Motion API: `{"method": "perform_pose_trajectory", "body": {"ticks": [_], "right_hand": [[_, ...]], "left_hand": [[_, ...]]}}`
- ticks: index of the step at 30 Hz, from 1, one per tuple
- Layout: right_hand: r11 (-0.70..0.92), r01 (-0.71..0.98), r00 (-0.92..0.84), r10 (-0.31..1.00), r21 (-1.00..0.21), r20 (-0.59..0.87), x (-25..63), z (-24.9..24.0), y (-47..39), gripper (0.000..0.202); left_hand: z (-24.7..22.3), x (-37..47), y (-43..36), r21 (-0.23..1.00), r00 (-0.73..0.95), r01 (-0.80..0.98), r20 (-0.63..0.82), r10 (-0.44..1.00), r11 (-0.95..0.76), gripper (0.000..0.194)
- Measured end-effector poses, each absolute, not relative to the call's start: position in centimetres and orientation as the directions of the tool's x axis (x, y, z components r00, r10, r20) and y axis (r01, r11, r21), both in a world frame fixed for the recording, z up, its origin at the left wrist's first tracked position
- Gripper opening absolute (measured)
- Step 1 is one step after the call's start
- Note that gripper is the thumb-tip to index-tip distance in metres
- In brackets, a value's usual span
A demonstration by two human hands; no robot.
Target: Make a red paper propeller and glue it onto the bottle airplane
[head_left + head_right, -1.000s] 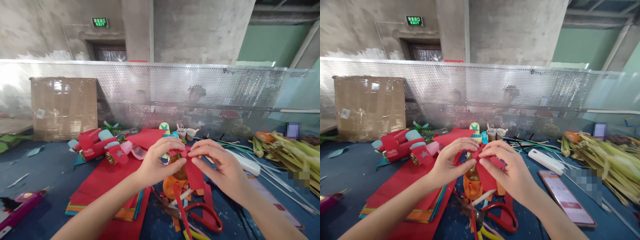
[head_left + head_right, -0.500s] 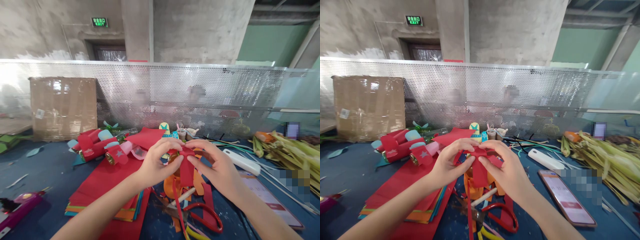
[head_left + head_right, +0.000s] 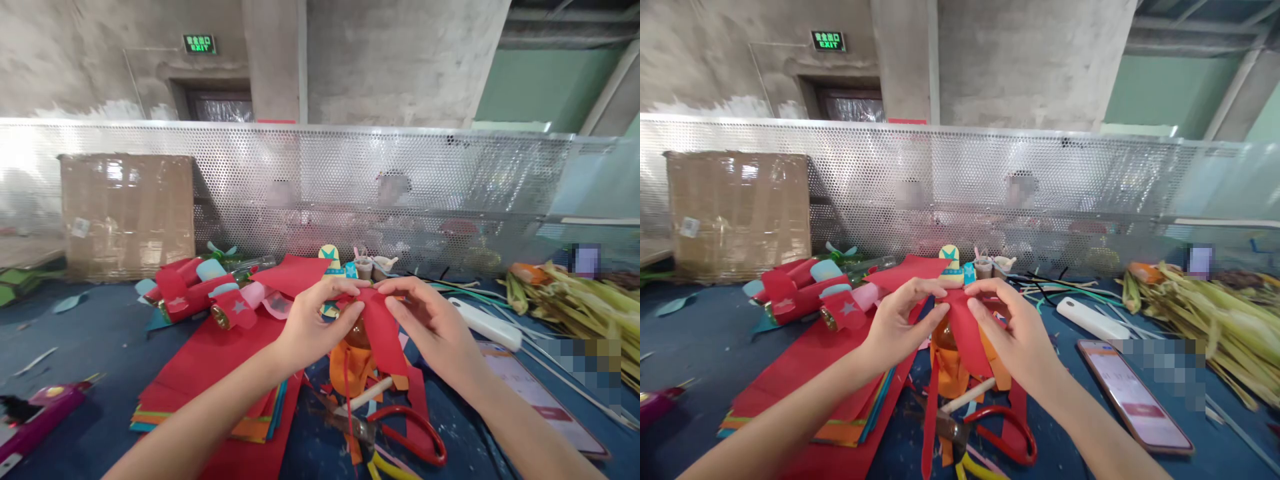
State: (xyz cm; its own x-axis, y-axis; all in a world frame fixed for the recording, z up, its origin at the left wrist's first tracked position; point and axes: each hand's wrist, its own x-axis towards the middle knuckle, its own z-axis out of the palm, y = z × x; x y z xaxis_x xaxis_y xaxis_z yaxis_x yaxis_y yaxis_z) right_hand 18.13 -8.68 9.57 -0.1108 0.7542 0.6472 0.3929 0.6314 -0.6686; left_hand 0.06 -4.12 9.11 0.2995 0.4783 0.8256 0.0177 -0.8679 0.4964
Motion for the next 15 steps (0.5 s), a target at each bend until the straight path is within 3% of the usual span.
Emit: {"method": "perform_pose_trajectory", "body": {"ticks": [10, 15], "right_hand": [[0.647, 0.359, -0.118, 0.746, -0.672, 0.655, 17.88, 9.14, -8.36, 0.013], [0.694, 0.414, -0.133, 0.687, -0.589, 0.715, 18.07, 9.32, -8.28, 0.012]], "left_hand": [[9.01, -0.11, -3.98, 0.571, 0.331, -0.071, 0.787, 0.520, -0.818, 0.006], [9.04, 0.08, -3.93, 0.635, 0.307, -0.118, 0.754, 0.580, -0.763, 0.007]]}}
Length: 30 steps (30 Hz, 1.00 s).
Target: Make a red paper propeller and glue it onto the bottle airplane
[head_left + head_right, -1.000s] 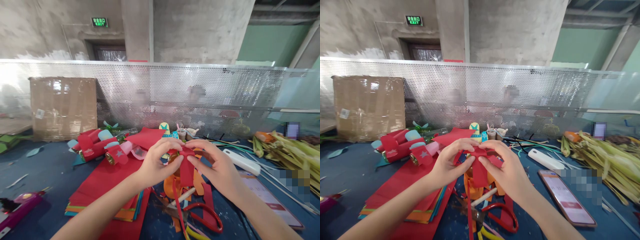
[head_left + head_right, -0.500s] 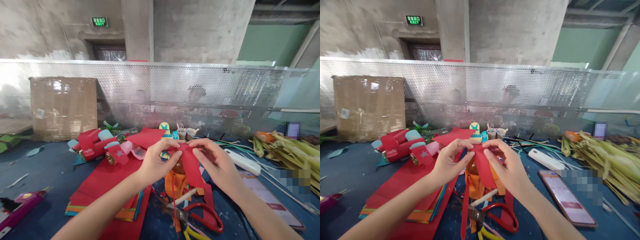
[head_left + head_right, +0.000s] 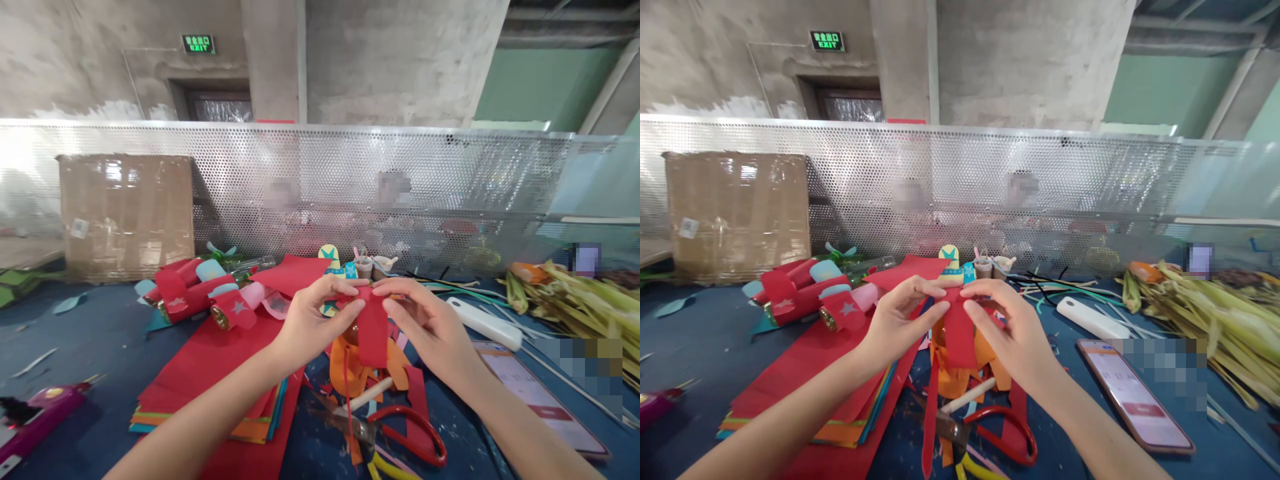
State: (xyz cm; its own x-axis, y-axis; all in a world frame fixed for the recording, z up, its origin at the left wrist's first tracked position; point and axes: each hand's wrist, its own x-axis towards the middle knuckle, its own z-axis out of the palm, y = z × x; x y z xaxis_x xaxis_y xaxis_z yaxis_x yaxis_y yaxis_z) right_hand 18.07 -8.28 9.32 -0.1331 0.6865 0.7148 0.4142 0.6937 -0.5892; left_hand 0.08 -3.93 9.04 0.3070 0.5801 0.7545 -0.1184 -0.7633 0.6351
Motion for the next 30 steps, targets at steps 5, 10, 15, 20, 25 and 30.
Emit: {"method": "perform_pose_trajectory", "body": {"ticks": [5, 10, 15, 20, 25, 30], "right_hand": [[0.647, 0.415, -0.074, 0.725, -0.640, 0.685, 18.2, 9.3, -8.2, 0.012], [0.660, 0.371, -0.080, 0.723, -0.653, 0.686, 18.1, 8.9, -8.1, 0.010], [0.666, 0.376, -0.027, 0.703, -0.644, 0.711, 17.8, 8.5, -7.9, 0.007], [0.655, 0.358, 0.040, 0.701, -0.666, 0.712, 17.5, 8.1, -7.7, 0.007], [0.675, 0.355, 0.076, 0.669, -0.647, 0.739, 17.1, 7.8, -7.7, 0.007], [0.670, 0.380, 0.114, 0.650, -0.637, 0.751, 16.9, 7.6, -7.9, 0.004]], "left_hand": [[8.7, 0.0, -3.8, 0.628, 0.327, -0.135, 0.758, 0.564, -0.766, 0.007], [8.7, -0.1, -3.8, 0.621, 0.330, -0.155, 0.765, 0.553, -0.768, 0.007], [8.3, 0.2, -3.7, 0.621, 0.302, -0.157, 0.770, 0.562, -0.768, 0.008], [7.5, 0.7, -3.6, 0.563, 0.218, -0.093, 0.816, 0.535, -0.821, 0.007], [7.1, 0.9, -3.7, 0.547, 0.198, -0.027, 0.823, 0.532, -0.836, 0.007], [7.2, 0.9, -4.2, 0.446, 0.196, 0.094, 0.869, 0.455, -0.890, 0.010]]}}
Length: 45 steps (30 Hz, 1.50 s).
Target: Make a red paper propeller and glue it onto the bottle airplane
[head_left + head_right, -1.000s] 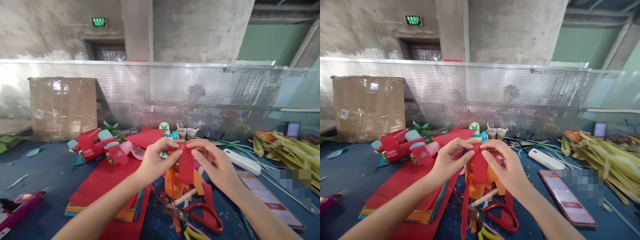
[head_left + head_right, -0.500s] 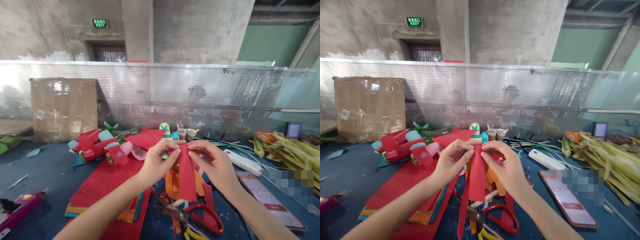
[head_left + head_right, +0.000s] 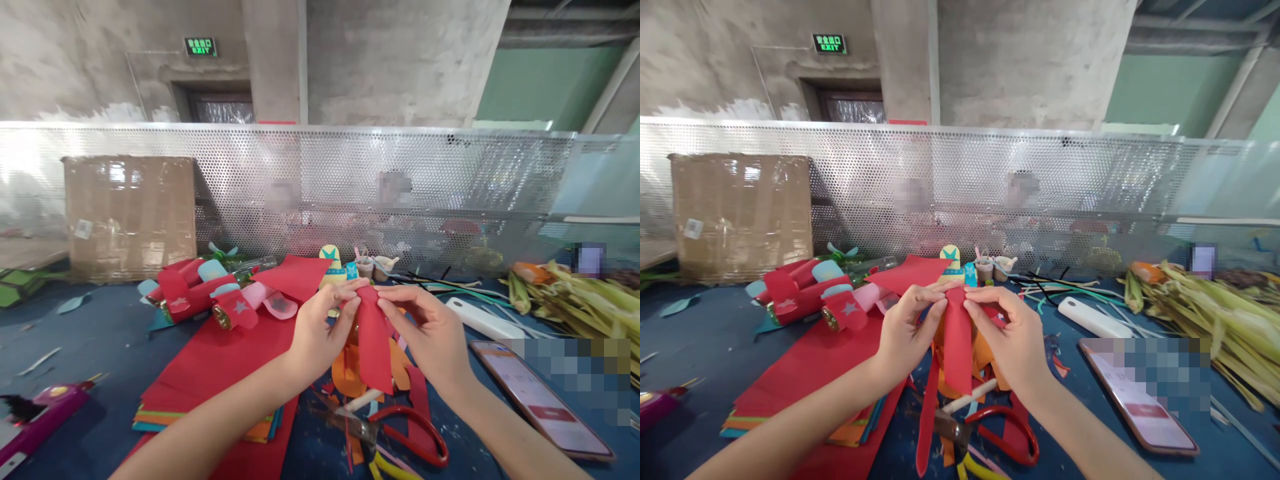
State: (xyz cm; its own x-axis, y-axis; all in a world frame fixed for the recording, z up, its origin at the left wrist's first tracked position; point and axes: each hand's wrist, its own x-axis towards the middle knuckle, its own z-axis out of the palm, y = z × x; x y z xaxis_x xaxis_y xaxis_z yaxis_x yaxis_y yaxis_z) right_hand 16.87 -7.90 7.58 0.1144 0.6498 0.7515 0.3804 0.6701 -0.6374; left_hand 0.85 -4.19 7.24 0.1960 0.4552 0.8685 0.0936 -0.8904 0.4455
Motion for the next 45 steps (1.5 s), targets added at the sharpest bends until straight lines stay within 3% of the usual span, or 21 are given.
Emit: {"method": "perform_pose_trajectory", "body": {"ticks": [5, 11, 18, 28, 33, 36, 41, 45], "right_hand": [[0.648, 0.474, 0.136, 0.615, -0.596, 0.777, 16.9, 7.4, -8.0, 0.004], [0.674, 0.509, 0.120, 0.561, -0.536, 0.819, 16.6, 7.0, -7.8, 0.006], [0.733, 0.594, 0.038, 0.385, -0.331, 0.922, 16.0, 6.9, -8.4, 0.013], [0.709, 0.684, -0.047, 0.277, -0.172, 0.960, 16.0, 6.9, -8.3, 0.022], [0.697, 0.709, -0.089, 0.242, -0.109, 0.966, 15.9, 6.7, -8.2, 0.027], [0.709, 0.681, -0.057, 0.303, -0.185, 0.951, 16.2, 7.0, -8.1, 0.018], [0.625, 0.531, 0.065, 0.643, -0.572, 0.763, 17.0, 8.1, -7.9, 0.009], [0.640, 0.383, 0.078, 0.696, -0.666, 0.714, 17.3, 8.3, -7.6, 0.005]], "left_hand": [[7.5, 0.9, -4.4, 0.397, 0.184, 0.189, 0.884, 0.429, -0.898, 0.017], [6.2, 1.1, -3.9, 0.380, 0.150, 0.135, 0.905, 0.398, -0.915, 0.012], [5.1, 1.5, -3.9, 0.458, 0.088, 0.079, 0.882, 0.463, -0.886, 0.015], [6.0, 1.3, -4.1, 0.301, 0.137, 0.187, 0.934, 0.329, -0.935, 0.022], [6.1, 1.2, -4.0, 0.308, 0.150, 0.213, 0.927, 0.343, -0.927, 0.021], [6.2, 1.1, -3.8, 0.386, 0.153, 0.136, 0.902, 0.405, -0.912, 0.015], [6.9, 1.0, -3.4, 0.543, 0.174, 0.023, 0.824, 0.539, -0.839, 0.009], [7.2, 0.8, -3.4, 0.578, 0.213, -0.005, 0.798, 0.564, -0.816, 0.010]]}}
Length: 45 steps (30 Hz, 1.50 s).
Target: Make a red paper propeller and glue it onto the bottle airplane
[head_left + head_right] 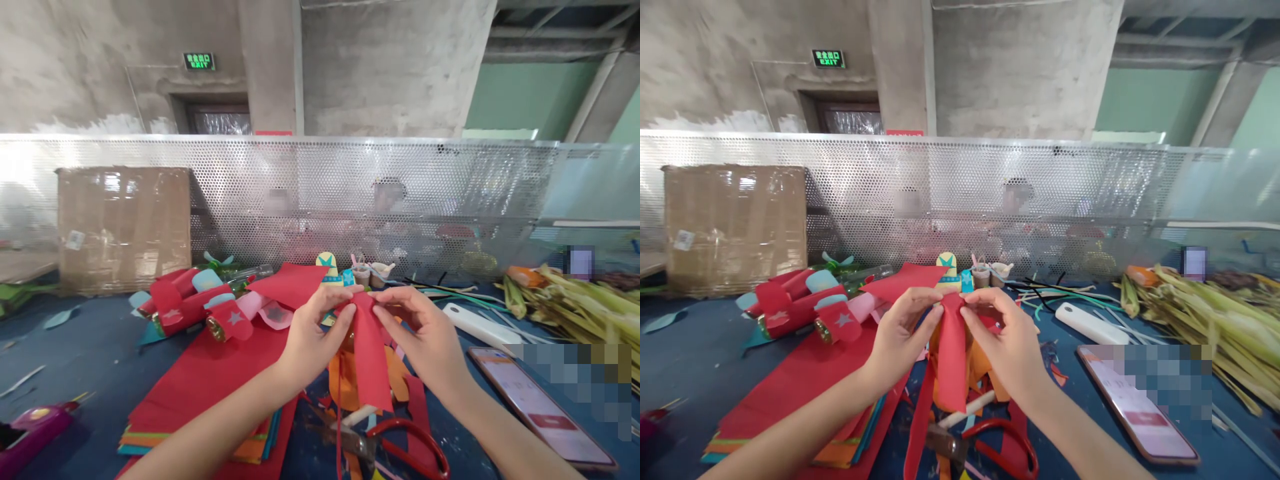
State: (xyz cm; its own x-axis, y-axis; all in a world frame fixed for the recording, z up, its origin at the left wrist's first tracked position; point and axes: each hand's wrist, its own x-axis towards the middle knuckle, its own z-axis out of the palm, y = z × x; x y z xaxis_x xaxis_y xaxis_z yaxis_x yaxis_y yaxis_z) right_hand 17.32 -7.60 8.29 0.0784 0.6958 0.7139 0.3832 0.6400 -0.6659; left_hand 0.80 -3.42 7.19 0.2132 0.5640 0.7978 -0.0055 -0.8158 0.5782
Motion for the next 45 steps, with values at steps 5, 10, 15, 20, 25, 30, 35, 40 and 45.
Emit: {"method": "perform_pose_trajectory", "body": {"ticks": [5, 10, 15, 20, 25, 30, 35, 40, 45], "right_hand": [[0.638, 0.347, 0.021, 0.728, -0.688, 0.686, 17.5, 8.1, -7.3, 0.005], [0.610, 0.292, -0.014, 0.773, -0.737, 0.634, 17.6, 8.1, -7.2, 0.005], [0.607, 0.327, -0.016, 0.770, -0.724, 0.638, 17.5, 8.2, -7.3, 0.005], [0.634, 0.323, -0.050, 0.753, -0.702, 0.657, 17.5, 8.5, -7.5, 0.004], [0.602, 0.325, 0.024, 0.766, -0.730, 0.642, 17.6, 8.5, -7.6, 0.009], [0.581, 0.263, 0.059, 0.788, -0.771, 0.613, 17.4, 8.6, -7.6, 0.008], [0.587, 0.250, 0.064, 0.783, -0.770, 0.619, 17.2, 8.4, -7.2, 0.009], [0.618, 0.338, -0.041, 0.763, -0.710, 0.645, 17.9, 8.8, -7.2, 0.014], [0.687, 0.485, -0.242, 0.700, -0.541, 0.672, 18.6, 9.4, -7.6, 0.034]], "left_hand": [[7.2, 0.7, -3.5, 0.578, 0.229, -0.057, 0.801, 0.553, -0.814, 0.008], [7.6, 0.7, -3.3, 0.583, 0.164, -0.064, 0.806, 0.568, -0.810, 0.006], [7.9, 0.9, -3.4, 0.630, 0.139, -0.101, 0.775, 0.616, -0.770, 0.003], [7.9, 0.8, -3.4, 0.643, 0.149, -0.111, 0.765, 0.627, -0.758, 0.004], [8.1, 1.0, -3.7, 0.622, 0.154, -0.113, 0.781, 0.605, -0.774, 0.005], [8.0, 1.0, -3.8, 0.620, 0.138, -0.082, 0.783, 0.607, -0.781, 0.004], [7.4, 1.3, -3.5, 0.644, 0.116, -0.081, 0.764, 0.634, -0.761, 0.004], [7.5, 1.0, -3.3, 0.656, 0.180, -0.038, 0.747, 0.640, -0.754, 0.009], [7.9, 0.4, -3.3, 0.598, 0.269, 0.100, 0.753, 0.600, -0.795, 0.018]]}}
